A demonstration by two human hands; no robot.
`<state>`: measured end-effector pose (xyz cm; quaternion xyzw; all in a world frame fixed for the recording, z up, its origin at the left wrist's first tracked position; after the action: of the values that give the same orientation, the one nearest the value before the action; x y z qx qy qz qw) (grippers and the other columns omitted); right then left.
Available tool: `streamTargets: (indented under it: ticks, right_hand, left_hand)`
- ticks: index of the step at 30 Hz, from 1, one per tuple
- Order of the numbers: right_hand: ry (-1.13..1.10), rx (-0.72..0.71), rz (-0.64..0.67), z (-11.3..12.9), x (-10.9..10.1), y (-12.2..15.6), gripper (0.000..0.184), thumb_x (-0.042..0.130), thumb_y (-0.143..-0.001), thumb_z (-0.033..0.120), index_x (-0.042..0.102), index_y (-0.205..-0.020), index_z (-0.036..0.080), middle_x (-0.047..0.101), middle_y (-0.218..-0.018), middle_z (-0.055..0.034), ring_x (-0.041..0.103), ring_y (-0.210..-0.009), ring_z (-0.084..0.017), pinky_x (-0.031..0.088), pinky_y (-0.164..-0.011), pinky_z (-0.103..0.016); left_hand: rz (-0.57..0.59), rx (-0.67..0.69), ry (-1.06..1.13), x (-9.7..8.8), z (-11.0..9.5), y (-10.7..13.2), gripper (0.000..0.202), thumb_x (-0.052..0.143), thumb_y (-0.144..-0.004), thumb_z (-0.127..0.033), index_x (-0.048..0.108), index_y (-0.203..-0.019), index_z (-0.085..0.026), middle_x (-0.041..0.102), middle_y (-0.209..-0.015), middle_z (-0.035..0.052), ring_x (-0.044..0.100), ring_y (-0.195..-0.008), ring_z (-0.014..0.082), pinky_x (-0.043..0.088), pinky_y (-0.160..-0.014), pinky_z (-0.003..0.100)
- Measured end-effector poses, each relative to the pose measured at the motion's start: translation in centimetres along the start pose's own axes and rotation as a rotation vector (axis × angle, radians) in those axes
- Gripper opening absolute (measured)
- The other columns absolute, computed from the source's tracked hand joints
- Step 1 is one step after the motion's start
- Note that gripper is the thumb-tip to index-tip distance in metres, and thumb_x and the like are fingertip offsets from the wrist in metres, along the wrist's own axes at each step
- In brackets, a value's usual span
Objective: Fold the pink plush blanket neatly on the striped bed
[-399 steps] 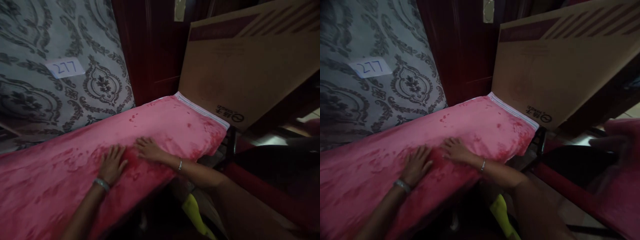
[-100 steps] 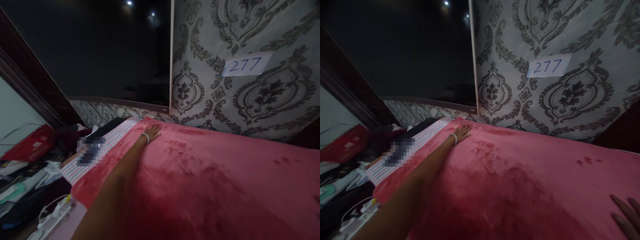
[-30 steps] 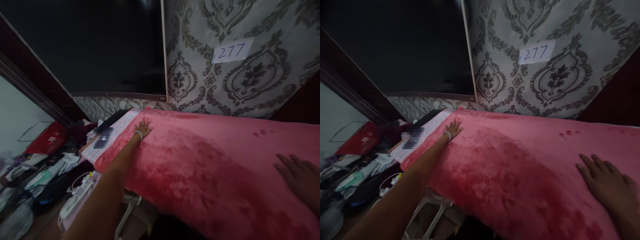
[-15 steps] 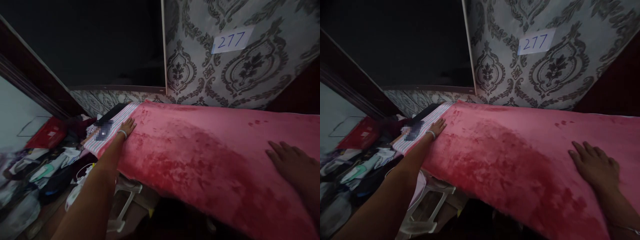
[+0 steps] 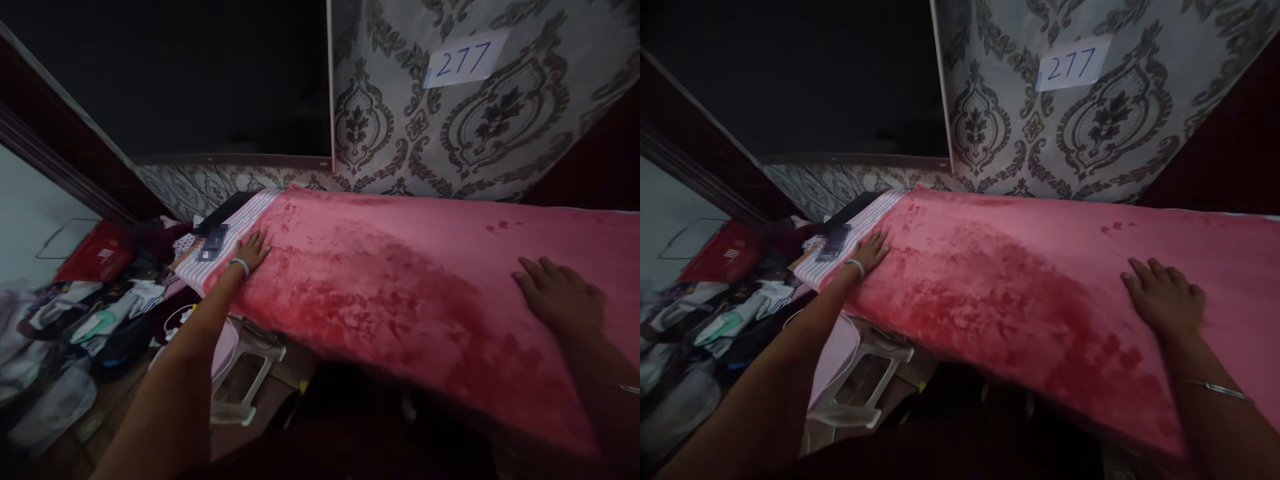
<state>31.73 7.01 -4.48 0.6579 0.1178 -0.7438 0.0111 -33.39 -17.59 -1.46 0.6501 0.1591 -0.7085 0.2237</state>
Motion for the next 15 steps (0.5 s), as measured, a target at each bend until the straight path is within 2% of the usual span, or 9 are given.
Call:
streamTargets:
  ticks: [5, 7, 10, 12, 15]
  right_hand:
    - [0.01, -0.01, 0.01, 0.2, -0.3, 0.3, 0.069, 0.016, -0.101, 0.046, 0.044, -0.156, 0.013, 0.038, -0.161, -0.0171, 0.035, -0.142, -0.036, 0.03, -0.104, -0.059]
    - [0.017, 0.004, 0.05, 0.4, -0.7, 0.4, 0.067, 0.016, -0.103, 0.044, 0.042, -0.157, 0.013, 0.035, -0.162, -0.0177, 0.033, -0.143, -0.036, 0.029, -0.105, -0.059]
    - [0.04, 0.103, 0.116, 1.2, -1.5, 1.3, 0.066, 0.013, -0.105, 0.046, 0.041, -0.157, 0.017, 0.037, -0.16, -0.0208, 0.034, -0.142, -0.039, 0.033, -0.102, -0.062]
    - [0.062, 0.099, 0.095, 3.1, -2.4, 2.5, 0.068, 0.011, -0.106, 0.05, 0.043, -0.156, 0.017, 0.036, -0.159, -0.0233, 0.033, -0.143, -0.041, 0.035, -0.101, -0.064]
    - [0.068, -0.115, 0.04, 8.5, -2.7, 5.6, 0.067, 0.015, -0.106, 0.052, 0.042, -0.157, 0.018, 0.026, -0.165, -0.0202, 0.024, -0.15, -0.039, 0.032, -0.11, -0.065]
  left_hand:
    - [0.012, -0.022, -0.013, 1.7, 3.1, 6.4, 0.062, 0.023, -0.105, -0.041, 0.021, -0.164, -0.02, 0.019, -0.171, 0.0084, 0.014, -0.158, 0.0255, 0.02, -0.125, 0.055]
    - [0.026, -0.048, -0.002, 1.8, 4.4, 7.8, 0.061, 0.022, -0.105, -0.039, 0.023, -0.163, -0.022, 0.02, -0.171, 0.0067, 0.014, -0.158, 0.0247, 0.02, -0.125, 0.055]
    - [0.044, -0.131, 0.009, 1.3, 5.2, 8.8, 0.061, 0.023, -0.105, -0.041, 0.027, -0.162, -0.021, 0.02, -0.171, 0.0079, 0.016, -0.158, 0.0283, 0.019, -0.123, 0.061]
    - [0.011, -0.146, 0.01, 0.6, 3.8, 9.1, 0.061, 0.023, -0.105, -0.043, 0.029, -0.162, -0.02, 0.02, -0.17, 0.0108, 0.015, -0.158, 0.0309, 0.018, -0.123, 0.064]
    - [-0.027, 0.021, 0.042, 0.3, -1.5, 9.7, 0.063, 0.025, -0.105, -0.048, 0.027, -0.162, -0.024, 0.018, -0.171, 0.0082, 0.009, -0.159, 0.0302, 0.016, -0.124, 0.063]
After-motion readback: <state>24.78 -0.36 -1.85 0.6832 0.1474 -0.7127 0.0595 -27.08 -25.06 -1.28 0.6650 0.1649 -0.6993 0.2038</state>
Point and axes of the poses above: each hand's wrist, its own y-axis away from the middle knuckle, its own x-axis out of the palm, z = x × y, the point moved 9 cm from there along -y, towards the middle knuckle
